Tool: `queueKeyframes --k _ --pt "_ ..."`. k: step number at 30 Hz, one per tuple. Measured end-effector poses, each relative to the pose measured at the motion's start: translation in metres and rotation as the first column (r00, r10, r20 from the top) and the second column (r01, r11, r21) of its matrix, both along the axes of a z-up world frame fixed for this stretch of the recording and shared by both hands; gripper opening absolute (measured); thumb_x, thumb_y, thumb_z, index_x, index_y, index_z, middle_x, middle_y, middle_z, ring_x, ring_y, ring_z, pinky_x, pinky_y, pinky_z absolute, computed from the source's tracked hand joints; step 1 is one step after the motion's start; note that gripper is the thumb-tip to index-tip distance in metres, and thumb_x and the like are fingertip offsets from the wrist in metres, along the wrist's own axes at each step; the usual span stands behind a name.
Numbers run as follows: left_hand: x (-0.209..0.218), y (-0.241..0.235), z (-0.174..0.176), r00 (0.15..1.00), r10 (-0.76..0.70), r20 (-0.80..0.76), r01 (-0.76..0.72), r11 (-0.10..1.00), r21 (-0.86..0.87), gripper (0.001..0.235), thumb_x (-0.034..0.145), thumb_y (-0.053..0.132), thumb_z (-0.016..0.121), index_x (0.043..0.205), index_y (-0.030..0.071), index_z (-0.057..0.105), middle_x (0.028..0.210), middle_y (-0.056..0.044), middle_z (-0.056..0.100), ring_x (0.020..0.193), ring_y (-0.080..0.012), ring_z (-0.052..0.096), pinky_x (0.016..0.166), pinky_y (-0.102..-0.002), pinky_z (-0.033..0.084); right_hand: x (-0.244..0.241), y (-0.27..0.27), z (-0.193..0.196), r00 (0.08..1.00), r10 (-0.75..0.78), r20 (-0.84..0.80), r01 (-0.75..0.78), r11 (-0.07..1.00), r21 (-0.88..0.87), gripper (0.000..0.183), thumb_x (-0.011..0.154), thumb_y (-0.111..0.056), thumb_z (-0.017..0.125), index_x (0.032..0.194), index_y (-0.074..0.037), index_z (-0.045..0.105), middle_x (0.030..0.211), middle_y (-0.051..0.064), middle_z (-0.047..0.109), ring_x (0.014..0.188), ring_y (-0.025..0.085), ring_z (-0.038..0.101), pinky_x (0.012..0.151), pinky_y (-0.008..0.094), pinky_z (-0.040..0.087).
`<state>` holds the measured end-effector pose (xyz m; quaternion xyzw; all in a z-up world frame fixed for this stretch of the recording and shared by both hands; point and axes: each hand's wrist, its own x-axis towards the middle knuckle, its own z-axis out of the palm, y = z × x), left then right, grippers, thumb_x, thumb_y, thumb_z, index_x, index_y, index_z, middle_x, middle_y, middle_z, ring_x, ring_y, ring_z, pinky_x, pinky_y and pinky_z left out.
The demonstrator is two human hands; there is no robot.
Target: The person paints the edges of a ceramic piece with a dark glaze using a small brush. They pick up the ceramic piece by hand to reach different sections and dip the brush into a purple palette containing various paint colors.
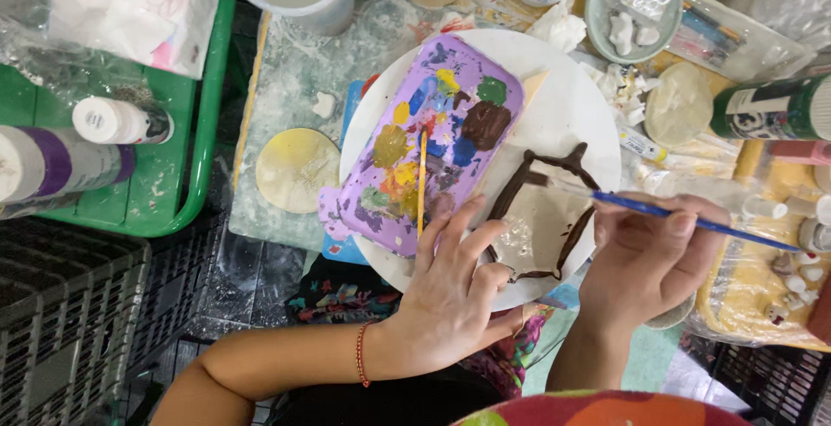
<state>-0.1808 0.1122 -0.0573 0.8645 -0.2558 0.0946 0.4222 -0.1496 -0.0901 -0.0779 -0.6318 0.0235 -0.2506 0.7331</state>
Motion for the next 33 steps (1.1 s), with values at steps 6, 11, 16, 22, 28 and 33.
queueKeyframes --k 6,11,16,22,28,33 --pt "-0.003 -0.013 -0.017 1.0 0.005 0.029 -0.007 0.998 0.069 0.065 0.088 0.041 0.087 0.123 0.012 0.04 0.143 -0.018 0.041 0.15 -0.0506 0.034 0.116 -0.065 0.025 -0.017 -0.019 -0.008 0.995 -0.096 -0.037 0.102 0.973 0.207 0.019 0.123 -0.021 0.054 0.122 -0.003 0.046 0.095 0.015 0.063 0.069 0.018 0.055 0.058 0.028 0.043" --pt "-0.001 -0.017 -0.019 0.999 0.007 0.04 -0.012 0.993 0.114 0.066 0.093 0.045 0.085 0.125 0.013 0.037 0.144 -0.017 0.04 0.149 -0.0481 0.037 0.116 -0.063 0.024 -0.017 -0.048 -0.023 0.995 -0.1 0.027 0.098 0.992 0.079 0.021 0.12 -0.016 0.06 0.118 -0.002 0.044 0.097 0.017 0.059 0.08 0.023 0.059 0.068 0.033 0.051" --pt "-0.001 -0.022 -0.025 0.999 0.016 0.045 -0.022 0.991 0.135 0.064 0.098 0.049 0.083 0.123 0.015 0.036 0.144 -0.016 0.039 0.148 -0.0443 0.042 0.117 -0.056 0.024 -0.009 -0.069 -0.031 0.995 -0.055 0.081 0.065 0.989 -0.134 0.032 0.124 -0.027 0.06 0.121 -0.002 0.041 0.098 0.017 0.058 0.086 0.028 0.067 0.084 0.041 0.064" --pt "0.002 -0.022 -0.033 0.996 0.015 0.086 -0.026 0.991 0.135 0.066 0.099 0.045 0.086 0.127 0.017 0.033 0.146 -0.015 0.038 0.146 -0.0432 0.045 0.114 -0.051 0.024 -0.001 -0.071 -0.037 0.987 -0.109 0.12 0.15 0.896 -0.417 0.038 0.122 -0.036 0.056 0.119 -0.004 0.036 0.092 0.018 0.062 0.081 0.031 0.073 0.08 0.037 0.061" --pt "0.003 -0.023 -0.031 0.996 0.021 0.084 -0.034 0.988 0.152 0.066 0.098 0.045 0.088 0.123 0.018 0.033 0.144 -0.015 0.041 0.143 -0.0436 0.05 0.109 -0.05 0.026 0.002 -0.059 -0.031 0.985 -0.105 0.139 0.164 0.833 -0.528 0.037 0.121 -0.038 0.052 0.119 -0.006 0.034 0.088 0.02 0.068 0.08 0.03 0.073 0.078 0.031 0.061" --pt "0.004 -0.025 -0.029 0.996 0.031 0.079 -0.045 0.984 0.171 0.064 0.097 0.046 0.088 0.118 0.017 0.034 0.142 -0.015 0.044 0.14 -0.0432 0.052 0.106 -0.05 0.028 0.005 -0.05 -0.033 0.988 -0.077 0.136 0.141 0.814 -0.563 0.035 0.122 -0.036 0.05 0.119 -0.006 0.032 0.091 0.024 0.069 0.082 0.031 0.073 0.079 0.031 0.061"
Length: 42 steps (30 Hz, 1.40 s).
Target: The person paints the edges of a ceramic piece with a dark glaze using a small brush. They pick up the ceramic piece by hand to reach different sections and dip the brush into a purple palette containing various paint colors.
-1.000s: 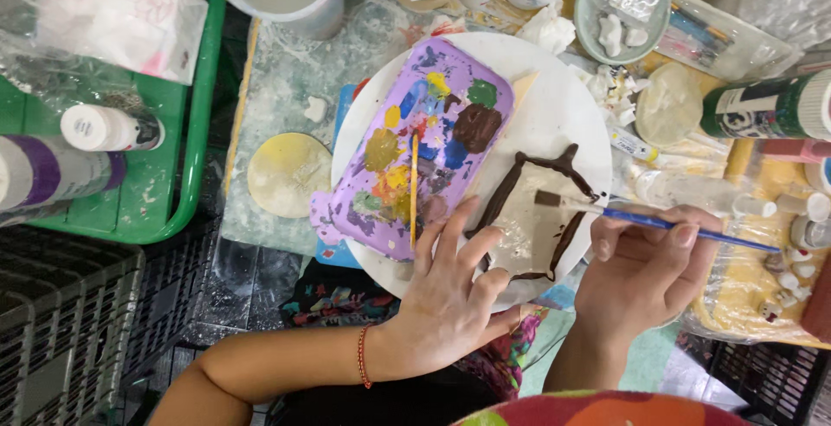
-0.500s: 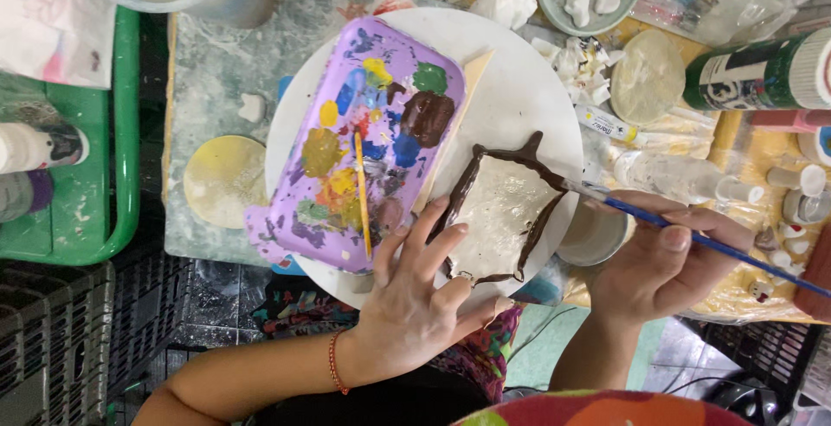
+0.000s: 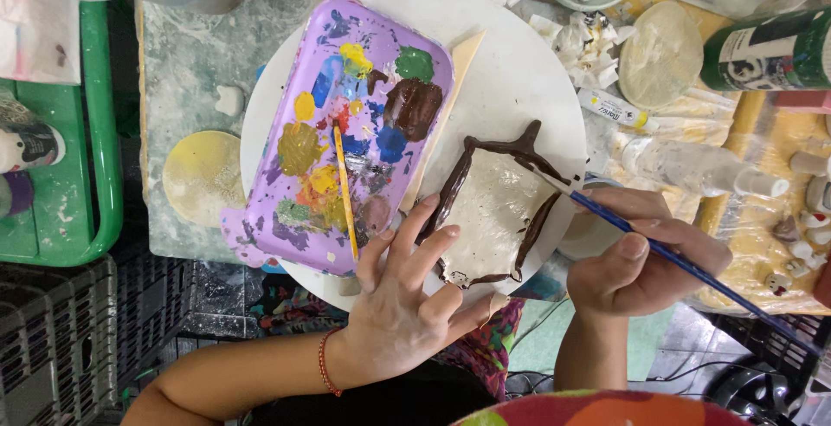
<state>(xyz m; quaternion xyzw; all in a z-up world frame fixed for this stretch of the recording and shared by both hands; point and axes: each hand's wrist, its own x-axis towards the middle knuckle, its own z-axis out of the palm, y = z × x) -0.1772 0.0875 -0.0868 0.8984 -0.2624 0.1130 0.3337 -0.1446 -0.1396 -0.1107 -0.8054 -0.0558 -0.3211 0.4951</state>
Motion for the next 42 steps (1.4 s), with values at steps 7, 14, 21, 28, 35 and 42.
queueKeyframes --k 7,14,21,28,35,42 --pt "0.0018 0.0003 0.0018 1.0 -0.004 -0.007 0.004 1.0 -0.031 0.063 0.099 0.045 0.087 0.118 0.017 0.034 0.142 -0.014 0.045 0.142 -0.0434 0.051 0.107 -0.05 0.028 0.0001 0.0014 -0.0037 1.0 0.018 0.005 -0.017 1.0 -0.02 0.031 0.122 -0.034 0.049 0.123 -0.008 0.032 0.092 0.024 0.071 0.082 0.03 0.073 0.08 0.029 0.059" --pt "0.0029 0.0003 0.0023 1.0 -0.004 -0.027 0.003 0.999 -0.037 0.061 0.098 0.045 0.087 0.113 0.017 0.035 0.141 -0.013 0.046 0.142 -0.0429 0.051 0.108 -0.05 0.027 0.0016 0.001 -0.0073 1.0 0.013 0.0 -0.013 0.998 -0.054 0.031 0.121 -0.032 0.049 0.121 -0.007 0.032 0.093 0.025 0.071 0.081 0.03 0.072 0.079 0.03 0.059" --pt "0.0035 0.0005 0.0018 1.0 -0.008 -0.024 0.007 0.999 -0.054 0.061 0.098 0.045 0.086 0.115 0.017 0.035 0.141 -0.013 0.045 0.142 -0.0433 0.051 0.108 -0.051 0.026 0.0013 -0.0017 -0.0103 0.999 0.03 0.02 -0.028 0.996 -0.081 0.027 0.121 -0.03 0.05 0.121 -0.009 0.033 0.094 0.024 0.073 0.081 0.028 0.071 0.078 0.03 0.057" --pt "0.0024 0.0 0.0006 1.0 0.001 -0.022 -0.002 0.998 -0.058 0.062 0.099 0.045 0.087 0.116 0.018 0.034 0.142 -0.012 0.046 0.143 -0.0429 0.051 0.108 -0.05 0.027 0.0013 -0.0031 -0.0087 0.999 0.033 0.031 -0.027 0.986 -0.166 0.028 0.12 -0.031 0.049 0.12 -0.009 0.032 0.094 0.023 0.074 0.082 0.027 0.071 0.075 0.028 0.055" --pt "0.002 0.0001 -0.0004 1.0 -0.001 -0.025 0.0 0.999 -0.044 0.063 0.098 0.046 0.088 0.116 0.018 0.034 0.142 -0.012 0.046 0.141 -0.0425 0.053 0.106 -0.05 0.027 -0.0023 -0.0061 -0.0042 1.0 0.025 0.01 -0.021 0.963 -0.269 0.029 0.121 -0.031 0.05 0.119 -0.009 0.031 0.095 0.021 0.075 0.079 0.025 0.068 0.075 0.029 0.054" --pt "0.0016 0.0001 -0.0014 1.0 0.004 -0.008 -0.005 0.999 -0.051 0.066 0.1 0.046 0.087 0.123 0.018 0.032 0.143 -0.012 0.045 0.142 -0.0424 0.053 0.108 -0.05 0.026 -0.0047 -0.0063 -0.0033 1.0 0.015 0.013 -0.01 0.956 -0.294 0.031 0.121 -0.032 0.052 0.118 -0.008 0.032 0.096 0.019 0.076 0.08 0.025 0.068 0.076 0.03 0.054"
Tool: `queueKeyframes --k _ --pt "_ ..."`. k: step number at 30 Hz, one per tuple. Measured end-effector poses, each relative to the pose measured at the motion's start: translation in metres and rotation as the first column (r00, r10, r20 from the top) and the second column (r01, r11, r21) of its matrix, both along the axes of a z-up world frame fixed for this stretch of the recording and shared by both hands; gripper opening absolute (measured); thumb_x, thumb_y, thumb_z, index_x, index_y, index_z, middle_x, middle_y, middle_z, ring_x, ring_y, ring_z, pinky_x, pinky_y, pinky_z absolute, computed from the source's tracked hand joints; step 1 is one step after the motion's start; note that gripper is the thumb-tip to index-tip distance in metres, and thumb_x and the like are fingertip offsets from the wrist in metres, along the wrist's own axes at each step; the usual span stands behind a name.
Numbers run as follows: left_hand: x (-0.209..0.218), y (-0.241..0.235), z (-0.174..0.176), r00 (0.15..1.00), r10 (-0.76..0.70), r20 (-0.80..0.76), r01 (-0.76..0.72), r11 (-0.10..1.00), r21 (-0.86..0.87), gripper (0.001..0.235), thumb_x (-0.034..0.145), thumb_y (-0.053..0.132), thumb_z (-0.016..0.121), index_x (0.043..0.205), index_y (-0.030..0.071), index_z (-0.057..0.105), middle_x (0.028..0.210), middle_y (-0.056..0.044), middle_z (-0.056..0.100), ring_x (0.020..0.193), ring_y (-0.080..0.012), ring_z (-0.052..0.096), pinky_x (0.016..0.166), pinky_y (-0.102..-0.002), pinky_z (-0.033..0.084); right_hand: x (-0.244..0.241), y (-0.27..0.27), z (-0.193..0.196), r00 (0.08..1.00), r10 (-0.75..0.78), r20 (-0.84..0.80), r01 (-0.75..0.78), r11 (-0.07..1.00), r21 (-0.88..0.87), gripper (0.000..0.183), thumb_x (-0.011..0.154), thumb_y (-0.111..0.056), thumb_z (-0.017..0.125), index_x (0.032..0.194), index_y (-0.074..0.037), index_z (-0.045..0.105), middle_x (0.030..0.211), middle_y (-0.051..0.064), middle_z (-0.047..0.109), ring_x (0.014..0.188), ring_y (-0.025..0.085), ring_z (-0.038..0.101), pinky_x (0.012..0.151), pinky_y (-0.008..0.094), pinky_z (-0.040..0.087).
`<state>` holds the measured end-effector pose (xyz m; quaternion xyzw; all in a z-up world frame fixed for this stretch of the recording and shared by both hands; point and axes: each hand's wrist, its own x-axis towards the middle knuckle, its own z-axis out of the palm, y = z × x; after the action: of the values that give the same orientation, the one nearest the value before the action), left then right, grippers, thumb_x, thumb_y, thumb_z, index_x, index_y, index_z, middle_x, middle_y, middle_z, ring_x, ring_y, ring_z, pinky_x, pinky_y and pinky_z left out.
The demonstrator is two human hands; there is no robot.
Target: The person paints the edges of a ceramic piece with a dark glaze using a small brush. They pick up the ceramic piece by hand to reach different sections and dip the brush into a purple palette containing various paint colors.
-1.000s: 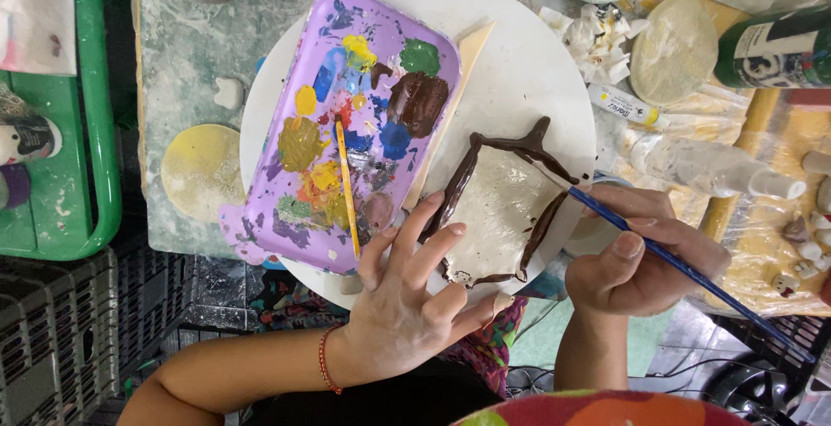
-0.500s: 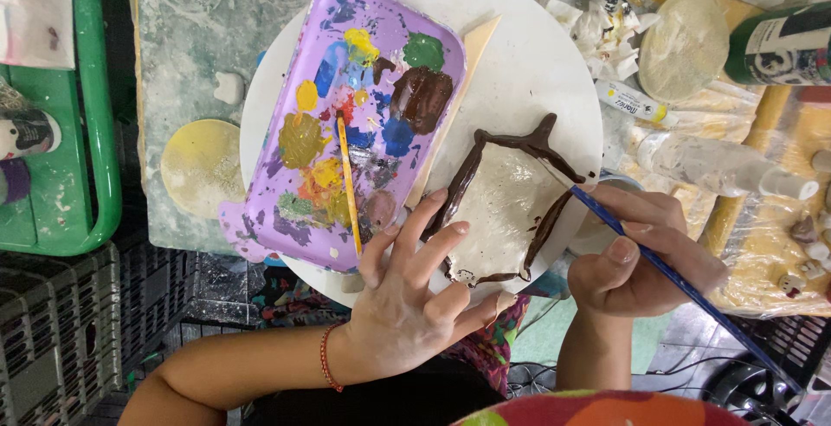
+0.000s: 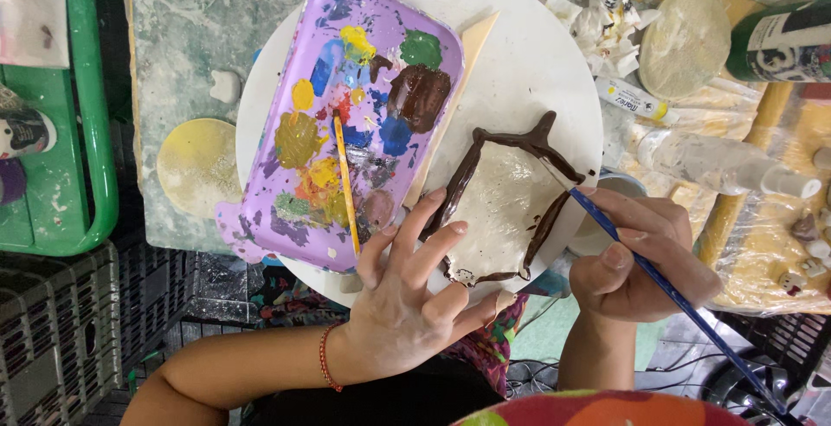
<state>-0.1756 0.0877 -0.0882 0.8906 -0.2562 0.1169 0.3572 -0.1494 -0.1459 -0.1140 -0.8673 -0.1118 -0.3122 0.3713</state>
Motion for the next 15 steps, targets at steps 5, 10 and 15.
queueKeyframes --k 5,10,15 --pt "-0.0002 0.0001 -0.0007 1.0 0.002 0.006 -0.002 1.0 0.015 0.065 0.101 0.046 0.087 0.122 0.018 0.032 0.144 -0.012 0.045 0.141 -0.0419 0.053 0.107 -0.05 0.027 0.0 -0.0007 0.0003 1.0 0.022 0.018 -0.021 1.0 -0.013 0.031 0.121 -0.033 0.052 0.118 -0.008 0.033 0.097 0.019 0.076 0.081 0.025 0.069 0.073 0.03 0.055" --pt "0.0 -0.0008 0.0001 1.0 -0.001 -0.016 0.002 1.0 0.017 0.063 0.1 0.046 0.086 0.118 0.019 0.032 0.142 -0.012 0.044 0.141 -0.0421 0.053 0.107 -0.049 0.026 -0.0015 -0.0016 0.0006 0.999 0.034 0.023 -0.034 0.999 0.0 0.033 0.12 -0.036 0.053 0.118 -0.009 0.034 0.097 0.019 0.075 0.081 0.025 0.071 0.072 0.029 0.055" --pt "0.0 -0.0014 0.0016 1.0 0.012 -0.023 -0.011 1.0 0.029 0.062 0.098 0.047 0.087 0.115 0.019 0.034 0.141 -0.011 0.047 0.138 -0.0417 0.056 0.107 -0.049 0.027 -0.0028 -0.0067 0.0003 0.999 0.032 0.015 -0.032 0.999 -0.02 0.033 0.12 -0.035 0.053 0.118 -0.008 0.035 0.098 0.02 0.076 0.08 0.024 0.069 0.072 0.03 0.055"
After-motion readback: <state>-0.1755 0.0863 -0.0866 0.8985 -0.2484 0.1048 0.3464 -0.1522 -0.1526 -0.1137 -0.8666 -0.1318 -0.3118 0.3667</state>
